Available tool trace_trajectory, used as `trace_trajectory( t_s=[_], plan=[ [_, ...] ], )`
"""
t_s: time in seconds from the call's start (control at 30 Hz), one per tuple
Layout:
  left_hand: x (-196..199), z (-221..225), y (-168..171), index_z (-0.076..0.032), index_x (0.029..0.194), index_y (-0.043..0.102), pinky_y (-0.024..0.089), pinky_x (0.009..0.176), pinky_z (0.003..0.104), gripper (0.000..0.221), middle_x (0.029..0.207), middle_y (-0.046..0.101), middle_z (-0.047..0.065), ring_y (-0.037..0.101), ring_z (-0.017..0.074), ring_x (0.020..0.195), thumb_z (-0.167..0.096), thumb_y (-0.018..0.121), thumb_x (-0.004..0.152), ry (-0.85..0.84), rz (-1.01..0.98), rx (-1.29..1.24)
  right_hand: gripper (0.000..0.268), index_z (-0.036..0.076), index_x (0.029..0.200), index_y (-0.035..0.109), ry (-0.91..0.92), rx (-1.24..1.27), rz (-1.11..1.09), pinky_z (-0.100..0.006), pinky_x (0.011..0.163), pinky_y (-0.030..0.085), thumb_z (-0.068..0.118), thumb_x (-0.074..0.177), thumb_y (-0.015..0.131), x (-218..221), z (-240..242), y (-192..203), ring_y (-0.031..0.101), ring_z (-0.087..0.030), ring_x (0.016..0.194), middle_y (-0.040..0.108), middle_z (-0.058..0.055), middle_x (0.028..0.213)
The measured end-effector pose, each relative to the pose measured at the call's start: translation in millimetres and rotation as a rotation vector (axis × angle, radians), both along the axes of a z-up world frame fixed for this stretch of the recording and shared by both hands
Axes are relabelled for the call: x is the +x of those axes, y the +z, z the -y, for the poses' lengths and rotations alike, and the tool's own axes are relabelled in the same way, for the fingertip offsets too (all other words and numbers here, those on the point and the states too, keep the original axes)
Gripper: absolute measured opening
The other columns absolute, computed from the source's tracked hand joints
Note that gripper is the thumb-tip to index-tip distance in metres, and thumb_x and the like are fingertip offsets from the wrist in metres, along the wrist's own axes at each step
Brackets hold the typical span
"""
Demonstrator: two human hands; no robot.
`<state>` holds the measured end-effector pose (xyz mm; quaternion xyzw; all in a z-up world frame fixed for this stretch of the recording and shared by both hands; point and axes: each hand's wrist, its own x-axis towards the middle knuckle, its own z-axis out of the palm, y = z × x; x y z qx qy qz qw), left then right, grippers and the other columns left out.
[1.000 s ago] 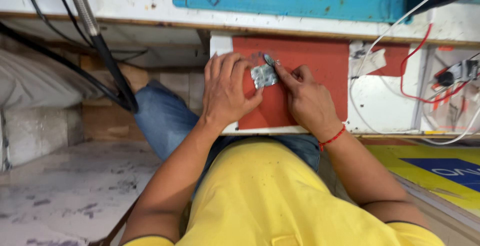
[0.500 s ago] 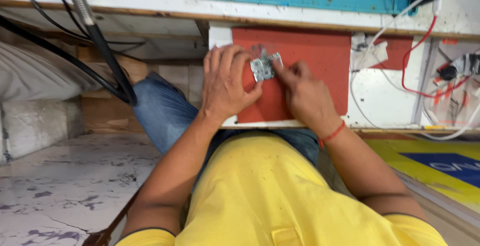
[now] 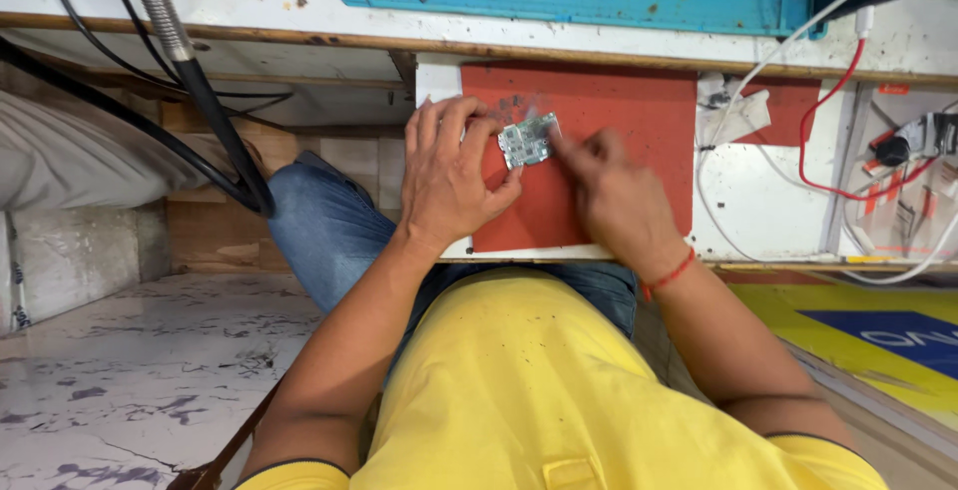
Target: The person scrapes a small circuit board with a metal tool, then uses a hot air gun to heat the board, and finally scrapes it again with a purple tool.
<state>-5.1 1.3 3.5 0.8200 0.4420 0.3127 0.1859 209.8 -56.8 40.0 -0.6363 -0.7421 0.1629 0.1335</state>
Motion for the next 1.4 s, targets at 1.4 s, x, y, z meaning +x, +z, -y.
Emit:
trace_trajectory(
  t_s=[1.4],
  plan=[
    [-5, -1, -1, -0.007, 0.107, 0.067, 0.033, 0.112, 0.055, 0.049, 0.119, 0.055, 0.010, 0.049, 0.0320, 0.122, -0.037, 0.087, 0.074, -0.028, 0.014, -0.012, 0.053, 0.017, 0.141, 0.062, -0.082, -0.013, -0.011, -0.048, 0.064, 0.055, 0.001, 0.092, 0.056, -6, 18, -7, 0.067, -0.039, 0.072, 0.064, -0.016, 0.106]
  ],
)
